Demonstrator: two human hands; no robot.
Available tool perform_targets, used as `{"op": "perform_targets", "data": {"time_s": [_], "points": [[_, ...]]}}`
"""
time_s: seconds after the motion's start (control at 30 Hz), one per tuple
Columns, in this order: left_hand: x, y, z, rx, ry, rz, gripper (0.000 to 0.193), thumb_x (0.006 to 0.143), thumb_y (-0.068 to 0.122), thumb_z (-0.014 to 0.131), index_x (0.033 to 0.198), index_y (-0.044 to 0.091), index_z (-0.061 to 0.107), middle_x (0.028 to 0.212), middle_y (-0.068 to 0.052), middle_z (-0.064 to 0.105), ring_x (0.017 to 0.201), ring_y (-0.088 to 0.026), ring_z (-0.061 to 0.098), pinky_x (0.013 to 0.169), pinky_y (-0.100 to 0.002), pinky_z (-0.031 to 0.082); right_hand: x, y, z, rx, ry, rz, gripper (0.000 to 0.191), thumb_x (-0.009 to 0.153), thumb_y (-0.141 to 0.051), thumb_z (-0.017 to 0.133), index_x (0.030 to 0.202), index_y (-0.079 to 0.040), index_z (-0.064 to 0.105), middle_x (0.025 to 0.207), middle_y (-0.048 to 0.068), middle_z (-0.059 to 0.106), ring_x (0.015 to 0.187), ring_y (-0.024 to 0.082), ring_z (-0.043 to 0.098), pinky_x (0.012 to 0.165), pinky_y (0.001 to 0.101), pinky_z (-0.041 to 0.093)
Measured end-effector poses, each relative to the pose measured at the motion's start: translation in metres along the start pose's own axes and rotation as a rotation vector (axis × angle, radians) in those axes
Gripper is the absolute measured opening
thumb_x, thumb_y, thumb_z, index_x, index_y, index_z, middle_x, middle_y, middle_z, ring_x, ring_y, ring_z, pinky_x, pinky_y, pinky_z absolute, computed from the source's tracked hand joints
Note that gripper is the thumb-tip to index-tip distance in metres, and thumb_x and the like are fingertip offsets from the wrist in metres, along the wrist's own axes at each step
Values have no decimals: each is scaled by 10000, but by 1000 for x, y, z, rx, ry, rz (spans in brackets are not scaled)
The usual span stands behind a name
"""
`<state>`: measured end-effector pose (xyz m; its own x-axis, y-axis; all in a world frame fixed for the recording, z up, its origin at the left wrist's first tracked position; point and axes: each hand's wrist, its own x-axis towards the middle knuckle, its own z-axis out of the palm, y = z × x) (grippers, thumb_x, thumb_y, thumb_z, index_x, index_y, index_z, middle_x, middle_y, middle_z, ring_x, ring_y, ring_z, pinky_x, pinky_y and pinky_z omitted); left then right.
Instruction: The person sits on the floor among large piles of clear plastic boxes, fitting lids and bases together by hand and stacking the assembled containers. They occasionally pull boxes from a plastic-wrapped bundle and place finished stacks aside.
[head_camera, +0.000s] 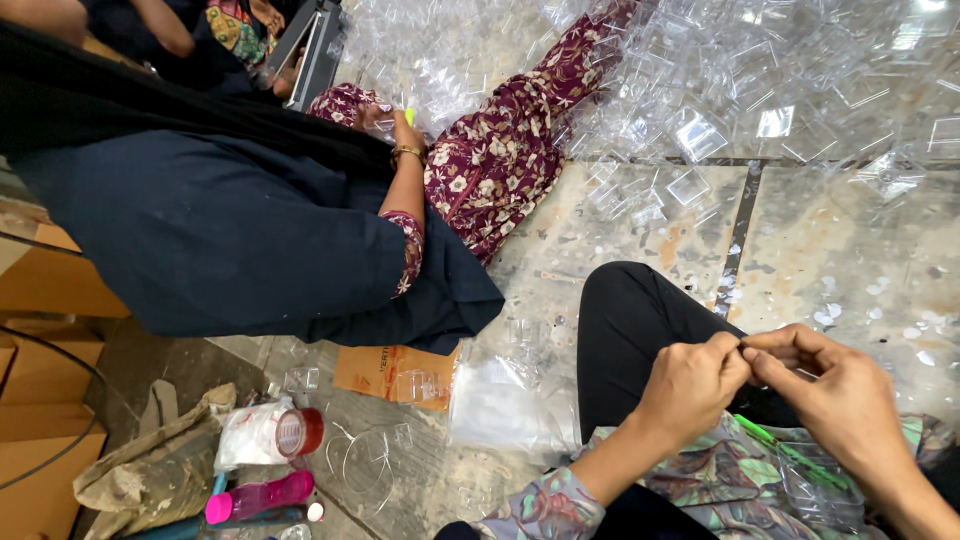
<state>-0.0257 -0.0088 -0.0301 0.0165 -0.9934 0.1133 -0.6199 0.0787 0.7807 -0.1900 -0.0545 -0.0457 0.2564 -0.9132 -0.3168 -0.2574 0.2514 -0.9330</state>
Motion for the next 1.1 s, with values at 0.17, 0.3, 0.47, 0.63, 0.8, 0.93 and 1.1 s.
{"op": "perform_targets", "data": {"time_s": [0.17, 0.3, 0.47, 0.63, 0.8, 0.93, 1.1], "points": [[4, 9, -5, -131, -25, -60, 186, 1037, 164, 582, 1023, -9, 646, 810, -192, 690, 763, -338, 720, 683, -417, 572, -1, -6, -4, -56, 61, 25, 243, 910, -160, 725, 1109, -34, 785, 916, 77, 807, 827, 123, 714, 757, 270, 544], [7, 9, -6, -341, -36, -90, 235, 1030, 144, 611, 1170, -38, 662, 959, -187, 733, 868, -247, 759, 758, -343, 610, 0, -10, -10, -170, 105, 51, 243, 921, -157, 720, 1121, -33, 780, 901, 78, 808, 840, 132, 738, 763, 278, 552], [9, -6, -3, -481, -97, -191, 205, 1064, 114, 626, 1149, -62, 687, 938, -145, 750, 816, -160, 740, 718, -286, 613, -1, -11, -9, -78, 61, 3, 243, 916, -128, 721, 1125, -16, 770, 924, 85, 806, 821, 145, 732, 760, 279, 562], [6, -22, 10, -743, -51, -288, 216, 1099, 93, 612, 1121, -114, 669, 907, -158, 727, 779, -181, 724, 664, -290, 601, -4, -14, -3, -23, 51, -101, 288, 888, -106, 731, 1156, -5, 758, 993, 67, 796, 915, 120, 736, 831, 265, 566], [4, -34, 17, -1043, -112, -368, 228, 1103, 100, 606, 1126, -125, 640, 961, -154, 717, 764, -202, 719, 660, -309, 606, -11, -21, 2, -97, 119, -127, 275, 906, -110, 727, 1168, -36, 770, 1022, 57, 794, 888, 127, 738, 803, 274, 573], [3, -35, 14, -921, -163, -362, 254, 1128, 131, 579, 1115, -104, 673, 874, -147, 706, 729, -183, 707, 647, -299, 599, -15, -26, 3, -279, 156, -225, 254, 888, -121, 749, 1139, -117, 794, 1027, 55, 791, 855, 139, 747, 753, 291, 564], [6, -19, 1, -647, -198, -302, 264, 1097, 140, 521, 1106, -61, 692, 808, -122, 710, 684, -166, 712, 614, -290, 603, -15, -29, 5, -411, 130, -267, 276, 868, -131, 744, 1137, -173, 790, 1047, 51, 785, 781, 176, 753, 699, 307, 565]]}}
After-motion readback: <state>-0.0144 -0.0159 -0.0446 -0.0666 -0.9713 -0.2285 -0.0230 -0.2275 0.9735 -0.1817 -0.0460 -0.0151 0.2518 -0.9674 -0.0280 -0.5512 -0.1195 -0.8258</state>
